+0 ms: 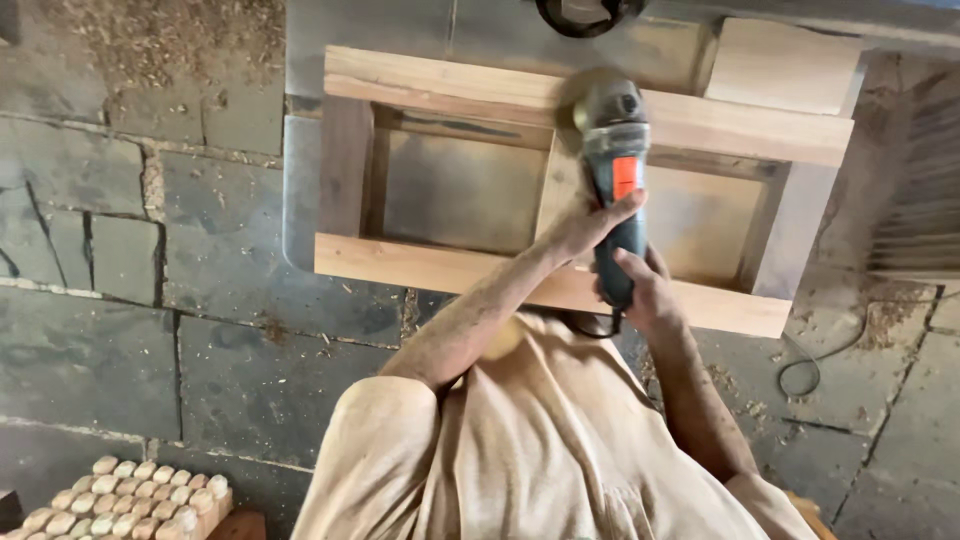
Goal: The person uses an angle grinder with a sanding disc to smooth the surface of a wooden frame placed on a workbench. The operator moves the tool back and forth along the edges and flat surfaces of the frame, generating wood dust.
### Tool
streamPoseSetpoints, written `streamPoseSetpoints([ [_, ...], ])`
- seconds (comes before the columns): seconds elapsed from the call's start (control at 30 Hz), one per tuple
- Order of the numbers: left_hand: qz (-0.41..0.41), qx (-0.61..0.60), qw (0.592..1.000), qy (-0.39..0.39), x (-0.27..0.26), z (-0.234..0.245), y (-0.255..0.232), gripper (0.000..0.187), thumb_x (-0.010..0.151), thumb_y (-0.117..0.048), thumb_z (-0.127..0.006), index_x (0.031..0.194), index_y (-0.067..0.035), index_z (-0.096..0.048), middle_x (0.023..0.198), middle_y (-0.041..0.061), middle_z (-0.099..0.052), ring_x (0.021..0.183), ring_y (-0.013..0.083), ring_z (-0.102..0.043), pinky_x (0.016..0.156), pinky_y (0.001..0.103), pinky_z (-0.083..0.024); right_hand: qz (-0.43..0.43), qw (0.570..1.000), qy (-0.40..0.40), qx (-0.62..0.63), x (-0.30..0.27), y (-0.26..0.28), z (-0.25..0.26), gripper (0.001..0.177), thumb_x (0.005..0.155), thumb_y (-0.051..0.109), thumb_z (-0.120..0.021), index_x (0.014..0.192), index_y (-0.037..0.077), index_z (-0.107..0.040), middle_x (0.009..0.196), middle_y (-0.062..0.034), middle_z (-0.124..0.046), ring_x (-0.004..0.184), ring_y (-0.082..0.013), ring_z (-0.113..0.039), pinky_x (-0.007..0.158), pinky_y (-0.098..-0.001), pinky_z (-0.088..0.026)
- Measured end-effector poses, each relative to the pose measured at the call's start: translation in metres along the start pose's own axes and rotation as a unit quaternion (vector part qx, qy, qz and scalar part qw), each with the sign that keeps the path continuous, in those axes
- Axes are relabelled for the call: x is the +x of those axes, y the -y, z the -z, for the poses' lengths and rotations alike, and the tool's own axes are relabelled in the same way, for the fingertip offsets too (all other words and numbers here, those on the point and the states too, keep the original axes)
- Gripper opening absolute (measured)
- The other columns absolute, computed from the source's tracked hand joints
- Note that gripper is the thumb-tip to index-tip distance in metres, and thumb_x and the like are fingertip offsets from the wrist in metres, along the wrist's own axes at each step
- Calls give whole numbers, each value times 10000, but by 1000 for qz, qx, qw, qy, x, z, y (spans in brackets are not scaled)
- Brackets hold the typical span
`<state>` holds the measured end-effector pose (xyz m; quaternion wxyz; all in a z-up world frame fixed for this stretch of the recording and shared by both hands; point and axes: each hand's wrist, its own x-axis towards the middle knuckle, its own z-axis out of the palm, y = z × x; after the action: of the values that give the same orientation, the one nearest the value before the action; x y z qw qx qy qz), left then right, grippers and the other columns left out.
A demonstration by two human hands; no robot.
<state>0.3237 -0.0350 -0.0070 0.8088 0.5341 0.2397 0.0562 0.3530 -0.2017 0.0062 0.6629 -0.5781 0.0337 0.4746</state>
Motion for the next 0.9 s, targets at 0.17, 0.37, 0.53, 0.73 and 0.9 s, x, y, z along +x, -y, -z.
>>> streamPoseSetpoints([
  [0.17,33,556,830,39,-103,57,13,1398,643,-640,-841,1550,94,-70,1648,307,-112,1519,482,-1,1217,612,-12,46,997,34,49,-29,7,18,378,930,239,-616,1224,13,-539,924,-192,-682,641,-253,-675,543,-366,-558],
  [0.37,-179,711,679,-20,-133,125,50,956,740,-522,-884,1389,48,-473,1688,254,-157,1568,494,5,1256,681,-21,66,997,38,16,-36,1,0,395,923,256,-632,1203,-14,-563,912,-194,-680,646,-261,-674,561,-375,-564],
  [0.53,-115,742,660,24,-151,158,54,906,671,-441,-894,1383,-11,-536,1683,211,-172,1561,451,-6,1245,661,-33,74,994,73,9,-22,-6,-43,408,934,267,-638,1198,-38,-576,933,-181,-671,669,-255,-675,563,-368,-561],
  [0.73,-20,593,805,21,-164,213,12,1281,698,-372,-914,1610,135,-171,1693,290,-89,1549,472,-44,1250,539,-117,27,996,89,10,1,-41,-111,452,887,232,-666,1254,9,-524,916,-178,-672,638,-264,-680,531,-375,-567],
  [0.9,57,34,990,-126,-104,229,-24,955,889,-397,-828,1593,-10,-310,1034,276,-598,873,248,-580,790,471,-554,-23,992,123,-19,34,-72,-182,573,865,178,-689,1381,33,-488,984,-127,-633,634,-223,-659,497,-335,-554],
])
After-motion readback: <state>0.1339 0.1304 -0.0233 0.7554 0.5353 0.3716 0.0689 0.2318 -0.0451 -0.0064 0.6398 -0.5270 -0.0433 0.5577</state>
